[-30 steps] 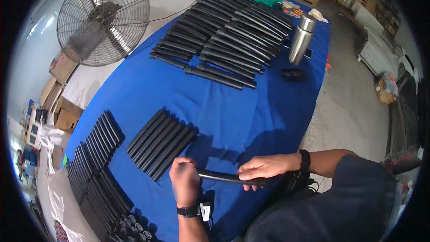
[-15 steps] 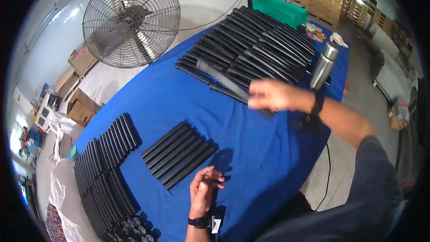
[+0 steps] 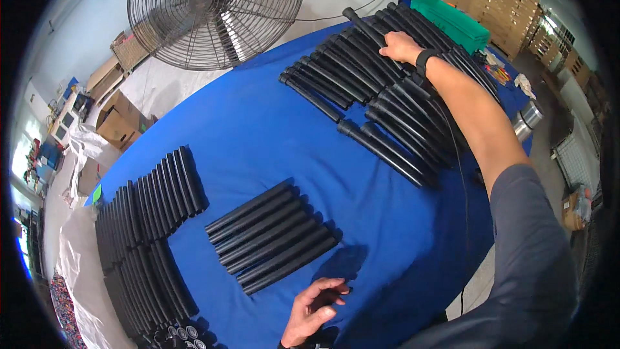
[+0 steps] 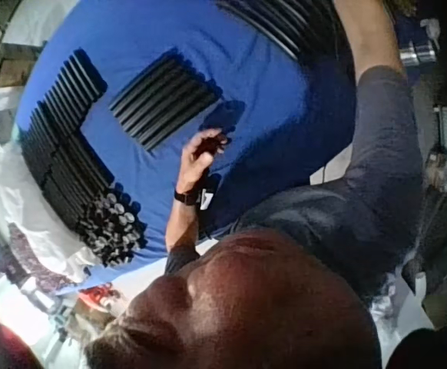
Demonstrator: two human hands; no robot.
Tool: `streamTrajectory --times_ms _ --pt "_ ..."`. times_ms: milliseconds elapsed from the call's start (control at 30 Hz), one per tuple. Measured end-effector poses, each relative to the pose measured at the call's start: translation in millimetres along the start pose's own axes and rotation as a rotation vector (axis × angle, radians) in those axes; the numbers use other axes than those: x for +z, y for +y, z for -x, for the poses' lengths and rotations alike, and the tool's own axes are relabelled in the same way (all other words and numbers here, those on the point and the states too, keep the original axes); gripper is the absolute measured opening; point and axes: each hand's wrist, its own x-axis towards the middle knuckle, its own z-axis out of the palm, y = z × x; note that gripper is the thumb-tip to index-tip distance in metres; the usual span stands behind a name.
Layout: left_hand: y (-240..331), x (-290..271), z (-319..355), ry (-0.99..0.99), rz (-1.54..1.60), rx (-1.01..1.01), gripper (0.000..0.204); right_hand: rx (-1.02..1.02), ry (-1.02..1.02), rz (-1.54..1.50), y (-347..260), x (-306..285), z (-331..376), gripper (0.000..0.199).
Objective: The person repeatedly picks up a black cylindrical pole and a small black cap, then presses the cap onto one end of the pole. After each assembly, the person places the completed pole onto a growing stack on the blue-covered table. The process is repeated multiple times with consistent hand motions.
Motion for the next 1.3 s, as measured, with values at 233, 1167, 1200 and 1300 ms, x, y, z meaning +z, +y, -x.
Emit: streamTrajectory --times_ms 233,1167,1200,1300 --pt "2.2 -3.3 -5.0 -0.05 -0.009 -0.002 0.069 0.03 -0.013 0.154 9.0 32.0 -5.0 0.04" --pt "3.1 0.8 -5.2 -0.026 -0.27 -0.015 0.035 -0.299 0.108 -0.28 -26.7 5.5 103.6 0.035" --pt "3.7 0.8 -2.7 -0.03 -0.274 -0.03 0.034 -0.372 0.109 -0.324 -49.4 8.2 133.3 0.035" --pt "-2.1 -3.9 -1.2 -0.088 -0.265 -0.09 0.04 -0.509 -0.014 -0.462 -112.1 6.8 239.4 0.034"
